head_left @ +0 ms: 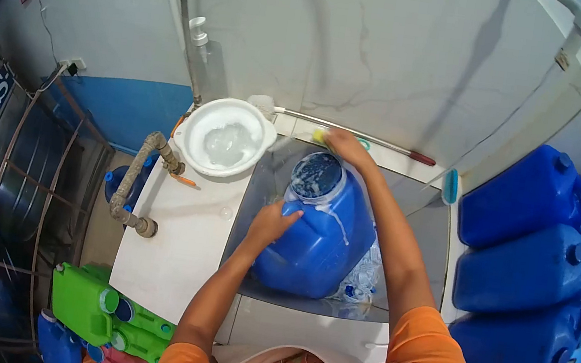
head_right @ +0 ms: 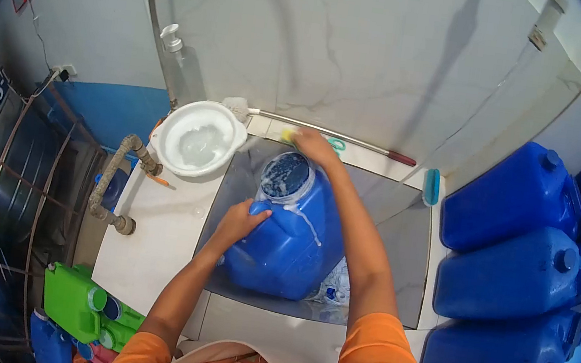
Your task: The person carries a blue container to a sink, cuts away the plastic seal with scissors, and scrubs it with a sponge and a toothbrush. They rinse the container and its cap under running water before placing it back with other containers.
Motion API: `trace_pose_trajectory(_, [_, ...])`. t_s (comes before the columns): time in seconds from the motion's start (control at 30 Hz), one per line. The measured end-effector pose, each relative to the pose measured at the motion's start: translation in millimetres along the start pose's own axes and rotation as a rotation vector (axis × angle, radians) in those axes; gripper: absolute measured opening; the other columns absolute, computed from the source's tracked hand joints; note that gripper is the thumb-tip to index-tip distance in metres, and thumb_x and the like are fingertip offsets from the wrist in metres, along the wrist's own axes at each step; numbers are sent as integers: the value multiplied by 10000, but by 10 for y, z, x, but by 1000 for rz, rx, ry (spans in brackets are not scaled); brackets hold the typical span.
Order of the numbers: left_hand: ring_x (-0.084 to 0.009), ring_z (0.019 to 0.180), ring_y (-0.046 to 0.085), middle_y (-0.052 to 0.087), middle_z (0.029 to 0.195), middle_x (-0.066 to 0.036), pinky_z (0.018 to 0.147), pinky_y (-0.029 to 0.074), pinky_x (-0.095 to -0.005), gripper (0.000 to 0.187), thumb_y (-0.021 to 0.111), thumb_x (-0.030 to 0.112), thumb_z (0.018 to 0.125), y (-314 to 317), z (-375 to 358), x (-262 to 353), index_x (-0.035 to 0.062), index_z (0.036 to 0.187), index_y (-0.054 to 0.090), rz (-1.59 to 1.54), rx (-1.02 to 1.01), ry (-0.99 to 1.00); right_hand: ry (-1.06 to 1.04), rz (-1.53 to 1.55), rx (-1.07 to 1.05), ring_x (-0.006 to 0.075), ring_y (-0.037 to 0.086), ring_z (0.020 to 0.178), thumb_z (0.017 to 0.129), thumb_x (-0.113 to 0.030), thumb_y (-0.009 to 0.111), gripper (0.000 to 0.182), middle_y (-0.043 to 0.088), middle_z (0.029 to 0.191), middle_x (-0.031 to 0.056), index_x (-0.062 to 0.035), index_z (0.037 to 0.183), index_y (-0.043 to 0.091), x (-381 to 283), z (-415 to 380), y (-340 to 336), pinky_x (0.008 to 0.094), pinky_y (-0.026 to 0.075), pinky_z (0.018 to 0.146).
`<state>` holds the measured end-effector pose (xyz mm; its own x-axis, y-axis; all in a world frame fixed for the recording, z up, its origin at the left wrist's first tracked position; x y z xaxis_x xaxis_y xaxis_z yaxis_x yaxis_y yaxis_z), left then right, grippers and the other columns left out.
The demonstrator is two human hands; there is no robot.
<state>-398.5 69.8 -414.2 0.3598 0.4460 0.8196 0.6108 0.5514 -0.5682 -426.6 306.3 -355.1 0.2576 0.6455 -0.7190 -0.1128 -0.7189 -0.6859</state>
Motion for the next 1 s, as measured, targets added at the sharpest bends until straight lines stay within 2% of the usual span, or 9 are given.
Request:
trace_pose_trajectory(0.17, [-432, 921, 603, 615, 925, -315, 803, 474, -469, 557, 645, 423, 774, 124, 278, 61, -92, 979, 582, 123, -12, -65, -29, -261, 1006, 419, 449, 1089, 789, -88, 512, 337, 515, 1135, 234, 18, 1109, 516, 309, -1378, 415, 494, 329, 964])
trace_pose_trajectory(0.37, [-448, 959, 589, 604, 959, -335, 857, 456, -455, 550, 592, 353, 765, 433, 211, 183, -126, 1032, 549, 28, -72, -160, -307, -415, 770, 382, 452, 1061, 736, -143, 565, 383, 499, 1101, 226, 21, 1075, 493, 9, -1545, 442, 499, 326, 941])
trace_pose_trajectory(0.47, [-446, 970, 587, 593, 997, -339, 849, 457, -466, 524, 552, 340, 795, 442, 122, 338, -126, 1034, 547, 60, -61, -185, 93, -314, 827, 383, 456, 1053, 734, -120, 557, 392, 499, 1097, 225, 27, 1090, 482, 302, -1570, 168, 484, 327, 943])
trace_pose_trajectory(0.6, [-441, 948, 591, 595, 995, -332, 833, 454, -487, 518, 526, 354, 831, 414, 66, 504, -119, 1039, 553, -197, -180, -416, -486, -324, 386, 366, 501, 1069, 775, -158, 532, 267, 558, 1084, 197, 10, 974, 589, -238, -1849, 804, 457, 367, 944])
trace_pose_trajectory(0.67, [-439, 949, 577, 595, 1005, -318, 838, 441, -491, 525, 500, 385, 872, 359, 167, 473, -108, 1041, 565, 123, 36, -137, -581, -300, 131, 351, 517, 1089, 771, -163, 564, 223, 577, 1111, 189, -18, 927, 632, -301, -1842, 1011, 451, 389, 934])
trace_pose_trajectory(0.77, [-435, 1025, 537, 581, 1033, -316, 914, 398, -472, 549, 521, 429, 872, 441, 91, 641, -99, 1003, 592, 273, 128, -12, -25, -57, -181, 331, 522, 1098, 766, -137, 597, 259, 586, 1148, 173, -34, 1001, 632, -298, -1643, 1104, 442, 393, 950])
trace_pose_trajectory(0.83, [-436, 1053, 523, 571, 1062, -317, 920, 395, -466, 552, 520, 435, 873, 395, 145, 544, -92, 1017, 593, 270, 98, 1, -69, -117, -144, 346, 523, 1100, 779, -139, 585, 269, 594, 1137, 191, -17, 1015, 624, -189, -1724, 1122, 425, 398, 954])
trace_pose_trajectory(0.9, [-437, 1082, 510, 561, 1092, -317, 926, 392, -460, 555, 519, 441, 874, 328, 190, 430, -85, 1032, 595, 270, 75, 14, -636, -338, 199, 328, 572, 1033, 794, -168, 544, 270, 628, 1021, 209, -9, 998, 620, -460, -2127, 929, 401, 425, 918])
trace_pose_trajectory(1.0, [-439, 1032, 546, 591, 1063, -297, 901, 407, -463, 567, 520, 445, 876, 344, 225, 335, -90, 1053, 586, 140, 42, -85, -601, -255, 226, 326, 575, 1010, 816, -189, 511, 282, 626, 1017, 203, -6, 1004, 613, -416, -2240, 879, 419, 427, 890])
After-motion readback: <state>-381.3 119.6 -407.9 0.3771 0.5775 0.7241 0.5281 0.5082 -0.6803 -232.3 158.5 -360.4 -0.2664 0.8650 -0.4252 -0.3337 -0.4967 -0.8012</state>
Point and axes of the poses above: each hand's wrist, its own z-axis towards the middle knuckle, its own y-axis out of the palm, x = y × z, the point moved 7 cm from there along z, towards the middle knuckle
